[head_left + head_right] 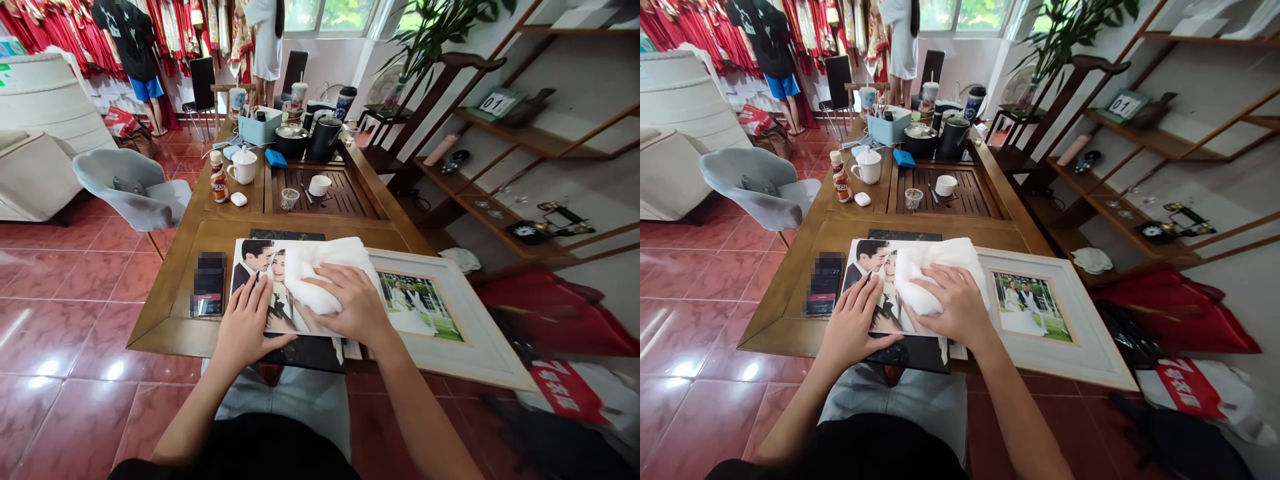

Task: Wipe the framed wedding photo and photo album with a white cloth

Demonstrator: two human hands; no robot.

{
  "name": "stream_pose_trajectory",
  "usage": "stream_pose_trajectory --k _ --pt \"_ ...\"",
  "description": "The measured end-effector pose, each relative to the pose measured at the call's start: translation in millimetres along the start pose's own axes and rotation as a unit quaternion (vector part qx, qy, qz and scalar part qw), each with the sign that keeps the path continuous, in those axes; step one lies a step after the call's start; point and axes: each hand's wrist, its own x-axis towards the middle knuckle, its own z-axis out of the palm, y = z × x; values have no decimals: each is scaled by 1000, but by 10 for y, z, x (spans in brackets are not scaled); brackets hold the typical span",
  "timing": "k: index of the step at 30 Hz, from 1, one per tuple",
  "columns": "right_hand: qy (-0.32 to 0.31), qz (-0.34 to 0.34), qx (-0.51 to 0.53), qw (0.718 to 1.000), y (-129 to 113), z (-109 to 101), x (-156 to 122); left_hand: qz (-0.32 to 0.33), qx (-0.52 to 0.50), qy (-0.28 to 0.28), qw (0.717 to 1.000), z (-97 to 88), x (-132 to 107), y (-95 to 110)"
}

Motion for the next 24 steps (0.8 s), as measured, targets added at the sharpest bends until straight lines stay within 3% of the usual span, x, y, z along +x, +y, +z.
stream_pose_trajectory --k 7,12,17,24 --pt "11 7 -14 1000 52 22 56 0 4 4 1000 7 0 -1" --pt "-12 -32 1 999 43 30 85 3 1 3 1000 16 -3 -4" --pt "-1 4 -26 1000 66 29 107 2 0 8 1000 20 -4 -4" --pt "-29 -10 9 999 52 21 148 4 -1 12 1000 30 -4 -8"
